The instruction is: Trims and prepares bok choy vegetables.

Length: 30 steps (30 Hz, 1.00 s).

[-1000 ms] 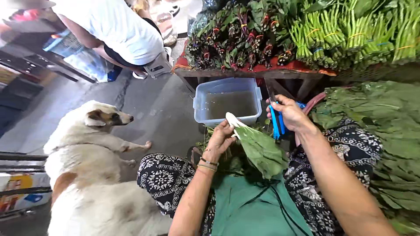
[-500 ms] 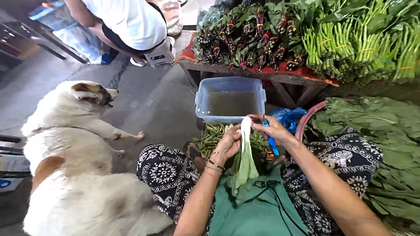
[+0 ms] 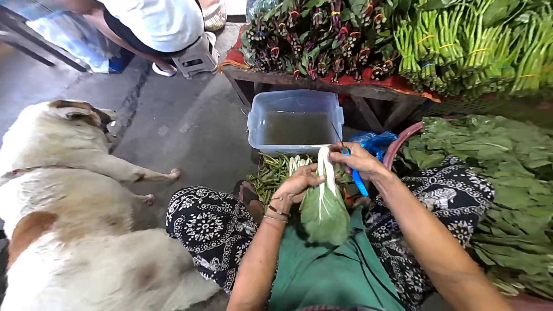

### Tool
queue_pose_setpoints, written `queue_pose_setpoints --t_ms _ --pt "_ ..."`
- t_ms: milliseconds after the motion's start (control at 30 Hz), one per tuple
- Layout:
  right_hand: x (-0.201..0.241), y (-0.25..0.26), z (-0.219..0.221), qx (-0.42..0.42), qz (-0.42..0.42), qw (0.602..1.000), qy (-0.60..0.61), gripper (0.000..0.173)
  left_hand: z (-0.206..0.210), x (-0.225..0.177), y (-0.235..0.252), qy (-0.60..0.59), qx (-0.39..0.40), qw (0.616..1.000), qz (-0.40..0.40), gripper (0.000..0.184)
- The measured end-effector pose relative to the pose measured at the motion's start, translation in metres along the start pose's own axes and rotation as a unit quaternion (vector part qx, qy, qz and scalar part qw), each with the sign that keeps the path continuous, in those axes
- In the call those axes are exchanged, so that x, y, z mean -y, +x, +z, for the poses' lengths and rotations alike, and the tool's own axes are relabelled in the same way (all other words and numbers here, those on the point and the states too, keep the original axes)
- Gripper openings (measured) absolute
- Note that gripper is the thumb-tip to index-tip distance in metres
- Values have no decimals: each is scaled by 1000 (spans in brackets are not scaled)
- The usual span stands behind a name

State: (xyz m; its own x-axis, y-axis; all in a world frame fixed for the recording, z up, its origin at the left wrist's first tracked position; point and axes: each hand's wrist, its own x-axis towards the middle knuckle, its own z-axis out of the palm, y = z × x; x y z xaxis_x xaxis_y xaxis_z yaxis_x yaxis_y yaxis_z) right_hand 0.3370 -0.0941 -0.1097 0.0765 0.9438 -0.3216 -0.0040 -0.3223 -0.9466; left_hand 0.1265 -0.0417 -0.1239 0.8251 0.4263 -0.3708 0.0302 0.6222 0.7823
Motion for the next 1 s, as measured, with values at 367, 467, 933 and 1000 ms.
queue_pose_setpoints --t_ms 367,467,933,1000 --pt "-2 1 -5 18 -23 997 71 10 -3 15 5 -267 18 962 50 56" --pt "-2 2 -2 12 -20 997 69 9 -7 21 8 -236 -71 967 62 50" --pt "-5 0 5 -48 -69 996 16 9 -33 42 30 -320 118 933 114 76" --pt "-6 -1 8 -48 -76 996 13 8 -30 35 24 -299 69 946 108 74"
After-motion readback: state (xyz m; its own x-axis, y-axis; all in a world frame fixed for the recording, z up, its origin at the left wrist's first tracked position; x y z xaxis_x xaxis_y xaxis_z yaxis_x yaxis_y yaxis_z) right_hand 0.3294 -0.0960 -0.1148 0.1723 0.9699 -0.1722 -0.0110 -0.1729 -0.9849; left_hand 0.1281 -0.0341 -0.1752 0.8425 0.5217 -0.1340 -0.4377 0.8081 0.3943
